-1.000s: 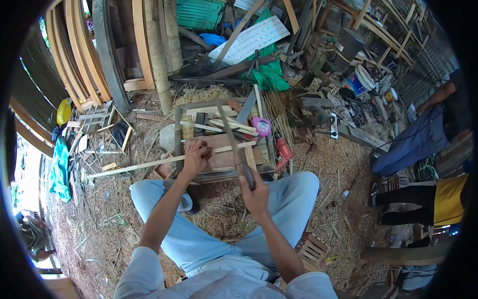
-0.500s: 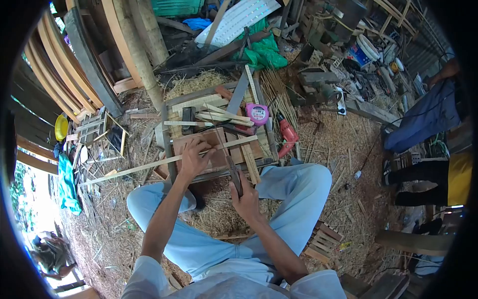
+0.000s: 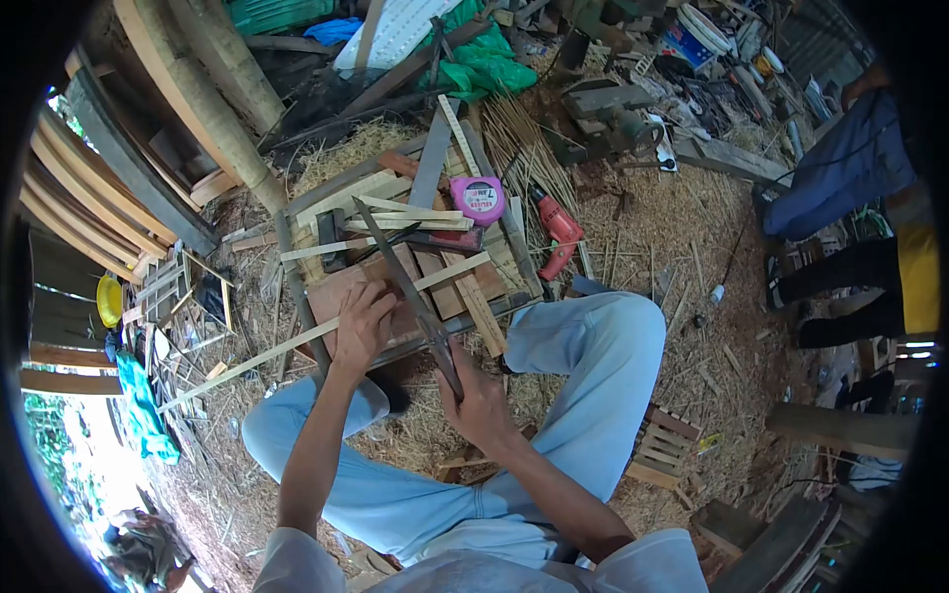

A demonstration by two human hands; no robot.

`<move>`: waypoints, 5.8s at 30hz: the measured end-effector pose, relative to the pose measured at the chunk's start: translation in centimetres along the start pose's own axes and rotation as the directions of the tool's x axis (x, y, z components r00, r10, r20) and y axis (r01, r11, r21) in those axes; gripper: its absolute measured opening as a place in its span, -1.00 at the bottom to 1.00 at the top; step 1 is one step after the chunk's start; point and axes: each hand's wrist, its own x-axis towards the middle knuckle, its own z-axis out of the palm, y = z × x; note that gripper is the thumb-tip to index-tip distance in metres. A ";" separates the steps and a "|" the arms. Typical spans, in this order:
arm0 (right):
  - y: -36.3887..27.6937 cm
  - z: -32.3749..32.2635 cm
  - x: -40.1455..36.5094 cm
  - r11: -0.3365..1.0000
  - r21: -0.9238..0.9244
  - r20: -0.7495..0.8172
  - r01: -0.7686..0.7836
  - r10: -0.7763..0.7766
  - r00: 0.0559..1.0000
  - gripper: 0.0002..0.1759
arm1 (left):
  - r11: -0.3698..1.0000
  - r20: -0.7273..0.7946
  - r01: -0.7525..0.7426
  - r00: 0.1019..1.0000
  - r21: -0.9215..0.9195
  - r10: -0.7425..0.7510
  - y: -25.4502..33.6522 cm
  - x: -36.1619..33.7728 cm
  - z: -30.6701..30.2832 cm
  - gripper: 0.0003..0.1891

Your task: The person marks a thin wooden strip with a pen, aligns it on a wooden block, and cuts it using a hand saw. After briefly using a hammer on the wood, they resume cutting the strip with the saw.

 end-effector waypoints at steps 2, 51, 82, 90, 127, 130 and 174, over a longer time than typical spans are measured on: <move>-0.2 0.4 -0.4 1.000 0.006 0.001 0.012 -0.012 1.000 -0.36 | 0.999 -0.003 0.015 1.000 -0.032 -0.016 -0.1 -0.1 0.1 -0.77; -2.6 -1.1 -2.3 0.959 0.007 0.251 -0.282 0.272 0.929 -0.30 | 0.993 0.001 0.100 0.995 -0.068 -0.100 0.6 0.6 -0.7 -0.73; -2.0 -2.5 -3.5 0.954 0.059 0.226 -0.293 0.273 0.935 -0.31 | 0.987 -0.083 0.084 0.992 -0.139 -0.096 0.6 0.1 0.2 -0.80; -1.9 -2.8 -5.2 0.959 0.103 0.206 -0.266 0.240 0.949 -0.31 | 0.986 -0.063 0.108 0.991 -0.129 -0.117 0.7 0.7 -0.2 -0.82; -2.7 -1.2 2.7 0.950 -0.117 0.316 -0.290 0.312 0.896 -0.33 | 0.962 -0.131 0.153 0.974 -0.225 -0.186 1.0 0.9 -0.6 -0.86; -2.6 -1.9 0.3 0.968 -0.065 0.255 -0.241 0.250 0.934 -0.33 | 0.967 -0.141 0.145 0.974 -0.210 -0.177 1.1 1.2 -0.7 -0.87; -2.2 1.3 4.4 0.989 -0.150 0.098 -0.001 0.016 0.995 -0.31 | 0.969 -0.169 0.191 0.961 -0.158 -0.217 0.7 1.0 -0.5 -0.87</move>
